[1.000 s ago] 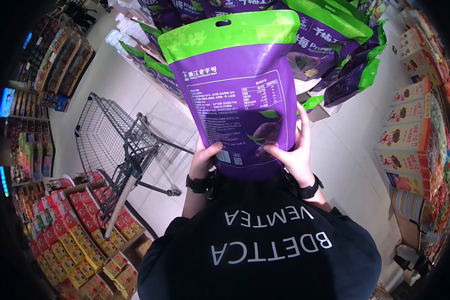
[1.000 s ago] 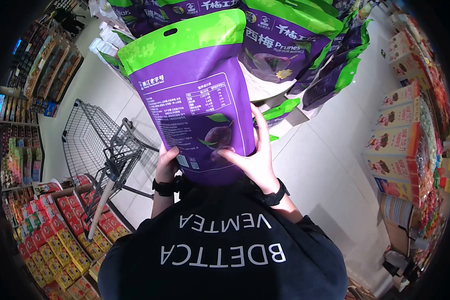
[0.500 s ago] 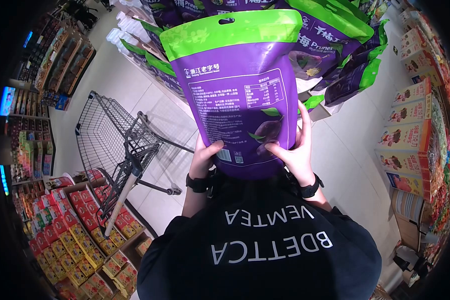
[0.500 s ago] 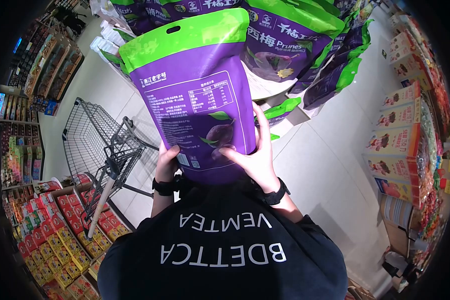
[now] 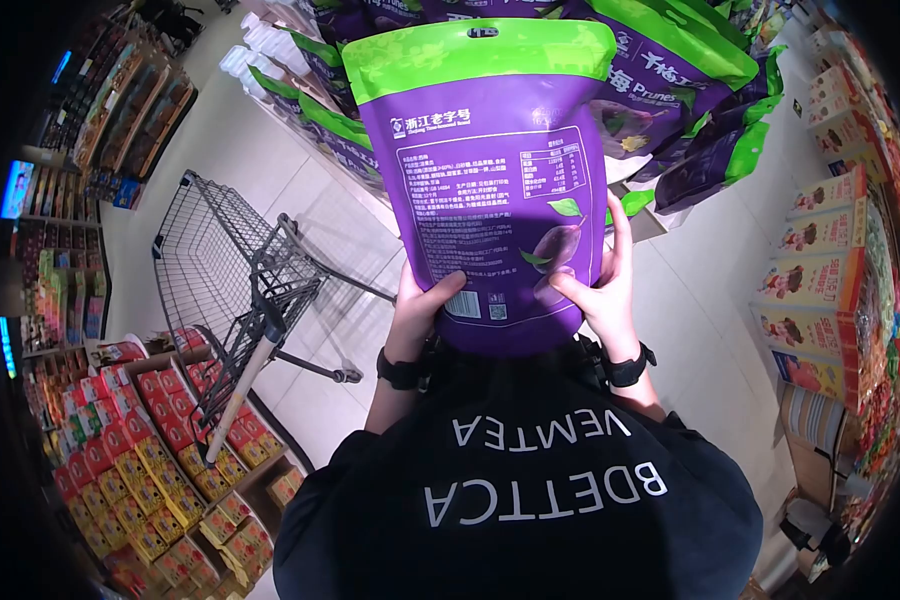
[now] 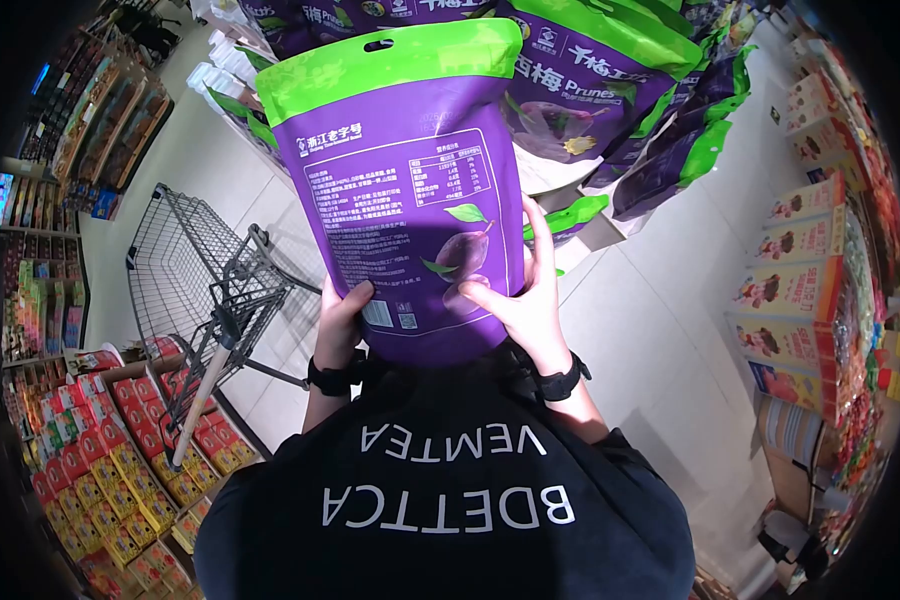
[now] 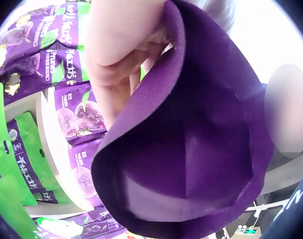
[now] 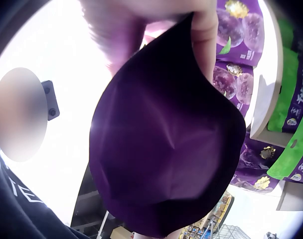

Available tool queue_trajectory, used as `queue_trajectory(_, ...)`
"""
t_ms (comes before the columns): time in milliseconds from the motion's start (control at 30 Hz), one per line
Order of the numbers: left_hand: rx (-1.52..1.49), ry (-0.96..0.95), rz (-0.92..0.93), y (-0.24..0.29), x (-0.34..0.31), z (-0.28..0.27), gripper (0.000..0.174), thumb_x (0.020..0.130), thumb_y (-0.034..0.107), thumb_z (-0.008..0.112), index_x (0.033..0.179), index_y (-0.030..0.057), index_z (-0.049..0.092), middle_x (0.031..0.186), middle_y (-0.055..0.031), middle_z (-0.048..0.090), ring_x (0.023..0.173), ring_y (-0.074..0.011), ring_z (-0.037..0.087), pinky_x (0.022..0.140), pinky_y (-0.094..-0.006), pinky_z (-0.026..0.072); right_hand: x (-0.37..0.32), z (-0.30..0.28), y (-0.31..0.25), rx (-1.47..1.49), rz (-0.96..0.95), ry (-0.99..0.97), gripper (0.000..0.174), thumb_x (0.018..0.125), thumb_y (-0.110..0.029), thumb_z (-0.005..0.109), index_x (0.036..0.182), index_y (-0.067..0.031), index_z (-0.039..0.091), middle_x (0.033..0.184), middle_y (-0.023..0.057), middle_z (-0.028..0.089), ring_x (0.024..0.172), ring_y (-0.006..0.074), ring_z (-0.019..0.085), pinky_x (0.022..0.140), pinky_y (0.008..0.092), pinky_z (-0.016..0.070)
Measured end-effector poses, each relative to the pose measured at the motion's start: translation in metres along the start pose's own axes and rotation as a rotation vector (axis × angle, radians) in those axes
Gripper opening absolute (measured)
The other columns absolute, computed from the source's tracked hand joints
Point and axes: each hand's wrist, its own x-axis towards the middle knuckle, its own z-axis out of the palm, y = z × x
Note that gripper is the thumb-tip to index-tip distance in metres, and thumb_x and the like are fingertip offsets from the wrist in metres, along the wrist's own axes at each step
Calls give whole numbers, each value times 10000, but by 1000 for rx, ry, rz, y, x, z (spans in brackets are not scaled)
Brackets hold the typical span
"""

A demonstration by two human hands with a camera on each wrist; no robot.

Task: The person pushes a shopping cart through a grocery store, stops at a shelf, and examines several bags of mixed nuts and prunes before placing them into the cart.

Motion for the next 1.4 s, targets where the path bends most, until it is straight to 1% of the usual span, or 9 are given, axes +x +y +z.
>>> queue_trajectory(67, -4, 22, -8, 7, -1, 10, 478, 776, 89, 637, 1179, -32, 410, 1071, -113, 564, 961, -178, 560, 855, -295, 439, 1, -6, 2, -78, -23, 29, 941, 675, -34, 738, 1395, -87, 133, 1120, 147, 536, 976, 198, 567, 836, 312, 456)
queue_trajectory(233, -58, 67, -60, 23, -6, 22, 448, 786, 83, 639, 1168, -32, 434, 1063, -112, 576, 950, -171, 568, 846, -291, 448, 4, -4, -2, -32, 39, 72, 941, 673, -32, 739, 1395, -81, 137, 1131, 151, 534, 968, 193, 573, 836, 313, 464)
queue_trajectory(333, -54, 15, -76, 26, -7, 25, 436, 789, 82, 640, 1164, -33, 449, 1060, -110, 584, 942, -164, 573, 836, -289, 454, 6, -9, -3, -23, 38, 76, 934, 677, -35, 739, 1394, -76, 143, 1138, 142, 534, 985, 187, 569, 845, 316, 464)
queue_trajectory(400, 22, -9, -60, 27, -6, 27, 431, 791, 89, 641, 1162, -33, 459, 1046, -105, 593, 925, -160, 579, 825, -282, 458, 7, -11, -1, -13, 36, 82, 934, 677, -40, 740, 1394, -76, 144, 1141, 137, 535, 988, 186, 569, 847, 317, 462)
queue_trajectory(733, 121, -9, -42, 31, -6, 26, 412, 794, 99, 643, 1145, -31, 470, 1023, -99, 598, 917, -155, 575, 822, -272, 453, 8, -12, 2, 38, 96, 74, 911, 691, -38, 727, 1396, -82, 152, 1188, 118, 512, 1042, 180, 540, 879, 315, 442)
queue_trajectory(933, 182, 1, -47, 32, -6, 25, 439, 797, 112, 641, 1168, -25, 454, 1052, -106, 582, 951, -162, 559, 842, -281, 441, 9, -14, 6, 56, 97, 85, 912, 694, -36, 724, 1400, -83, 148, 1206, 115, 501, 1059, 177, 531, 894, 310, 432)
queue_trajectory(1067, 141, -2, -55, 32, -7, 24, 452, 801, 116, 636, 1185, -21, 442, 1066, -107, 574, 970, -165, 550, 859, -289, 431, 8, -13, 4, 94, 132, 83, 906, 698, -36, 721, 1401, -87, 152, 1220, 116, 490, 1063, 177, 528, 899, 314, 429)
queue_trajectory(1233, 119, -23, -39, 33, -7, 22, 462, 805, 119, 628, 1200, -19, 431, 1081, -106, 567, 989, -167, 540, 879, -291, 418, 10, -11, 5, 122, 117, 88, 898, 702, -31, 717, 1401, -90, 155, 1236, 116, 476, 1064, 176, 524, 899, 309, 429)
queue_trajectory(1400, 87, -40, -35, 34, -8, 22, 464, 820, 129, 591, 1221, -19, 410, 1099, -106, 554, 1010, -165, 525, 893, -292, 404, 9, -11, 7, 135, 139, 86, 900, 698, -40, 723, 1400, -89, 162, 1246, 113, 469, 1085, 181, 511, 914, 319, 421)
